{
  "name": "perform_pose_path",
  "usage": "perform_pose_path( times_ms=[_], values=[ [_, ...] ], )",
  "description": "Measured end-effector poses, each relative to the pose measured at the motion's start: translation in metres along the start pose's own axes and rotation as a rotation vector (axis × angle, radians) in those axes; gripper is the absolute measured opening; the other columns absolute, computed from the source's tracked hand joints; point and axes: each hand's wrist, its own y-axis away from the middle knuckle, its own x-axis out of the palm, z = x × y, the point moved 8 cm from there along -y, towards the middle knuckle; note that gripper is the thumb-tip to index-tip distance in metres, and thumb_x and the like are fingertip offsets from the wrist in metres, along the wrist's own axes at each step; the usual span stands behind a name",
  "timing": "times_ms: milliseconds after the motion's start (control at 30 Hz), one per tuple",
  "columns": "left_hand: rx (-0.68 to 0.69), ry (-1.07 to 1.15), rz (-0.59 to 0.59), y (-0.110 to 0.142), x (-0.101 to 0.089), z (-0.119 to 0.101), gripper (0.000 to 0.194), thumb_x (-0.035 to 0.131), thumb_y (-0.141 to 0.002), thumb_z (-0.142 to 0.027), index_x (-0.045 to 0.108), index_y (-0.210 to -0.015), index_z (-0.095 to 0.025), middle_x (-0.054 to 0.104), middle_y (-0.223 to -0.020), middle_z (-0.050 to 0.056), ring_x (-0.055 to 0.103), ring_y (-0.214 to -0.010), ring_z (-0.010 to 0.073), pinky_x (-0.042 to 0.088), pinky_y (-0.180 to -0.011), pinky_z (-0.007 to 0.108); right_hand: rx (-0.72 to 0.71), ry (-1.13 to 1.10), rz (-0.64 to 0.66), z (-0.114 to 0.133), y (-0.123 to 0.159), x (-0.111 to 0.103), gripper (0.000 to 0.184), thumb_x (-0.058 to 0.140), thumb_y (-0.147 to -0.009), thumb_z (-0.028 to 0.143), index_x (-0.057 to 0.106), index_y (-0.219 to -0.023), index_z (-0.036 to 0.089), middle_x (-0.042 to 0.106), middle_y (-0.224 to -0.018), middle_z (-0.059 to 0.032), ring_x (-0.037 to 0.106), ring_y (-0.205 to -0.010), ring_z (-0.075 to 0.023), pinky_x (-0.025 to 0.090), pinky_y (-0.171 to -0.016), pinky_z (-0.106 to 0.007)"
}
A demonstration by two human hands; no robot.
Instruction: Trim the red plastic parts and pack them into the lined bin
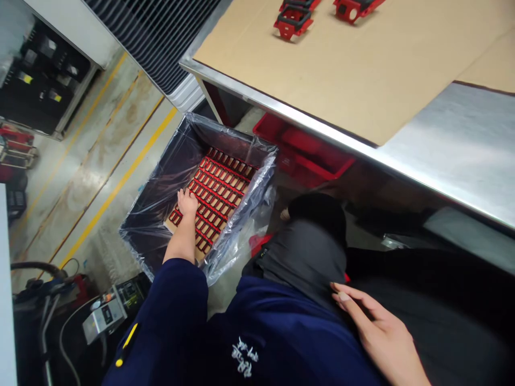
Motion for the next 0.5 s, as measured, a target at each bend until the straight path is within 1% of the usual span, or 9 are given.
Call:
perform_pose_path(
  times_ms=[67, 200, 367, 500],
  values=[
    [0.029, 0.007, 0.014, -0.005, 0.003, -0.002, 0.038, 0.062, -0.098, -0.037, 0.060, -0.132, -0.019, 0.059, -0.140, 0.012, 0.062, -0.122, 0.0262, 0.055, -0.103, 0.050, 0.030, -0.016, 0.004, -0.002, 0.000, 0.001, 0.062, 0.063, -0.070, 0.078, 0.080, -0.103, 0.029, 0.080, -0.112, -0.0056, 0.077, -0.104, -0.0312, 0.061, -0.098, -0.041],
    [0.039, 0.006, 0.036, -0.008, 0.010, 0.004, 0.037, 0.063, -0.098, -0.037, 0.061, -0.130, -0.018, 0.060, -0.137, 0.012, 0.063, -0.120, 0.0254, 0.056, -0.101, 0.049, 0.019, -0.009, 0.006, -0.001, 0.000, 0.002, 0.059, 0.064, -0.072, 0.074, 0.080, -0.103, 0.027, 0.080, -0.111, -0.0066, 0.077, -0.103, -0.0310, 0.063, -0.092, -0.037],
    [0.001, -0.005, 0.032, -0.006, 0.013, 0.013, 0.039, 0.063, -0.098, -0.037, 0.060, -0.131, -0.017, 0.061, -0.136, 0.012, 0.063, -0.119, 0.0256, 0.057, -0.100, 0.049, -0.029, -0.011, -0.004, 0.004, -0.001, 0.002, 0.055, 0.065, -0.075, 0.069, 0.081, -0.103, 0.025, 0.081, -0.109, -0.0071, 0.078, -0.101, -0.0295, 0.064, -0.083, -0.031],
    [-0.035, -0.013, 0.035, -0.007, 0.014, 0.010, 0.040, 0.064, -0.097, -0.037, 0.060, -0.131, -0.016, 0.062, -0.134, 0.012, 0.064, -0.117, 0.0255, 0.058, -0.098, 0.048, -0.044, 0.003, -0.008, 0.010, 0.000, 0.001, 0.052, 0.066, -0.074, 0.067, 0.082, -0.101, 0.025, 0.081, -0.108, -0.0072, 0.078, -0.101, -0.0305, 0.064, -0.081, -0.032]
  ],
)
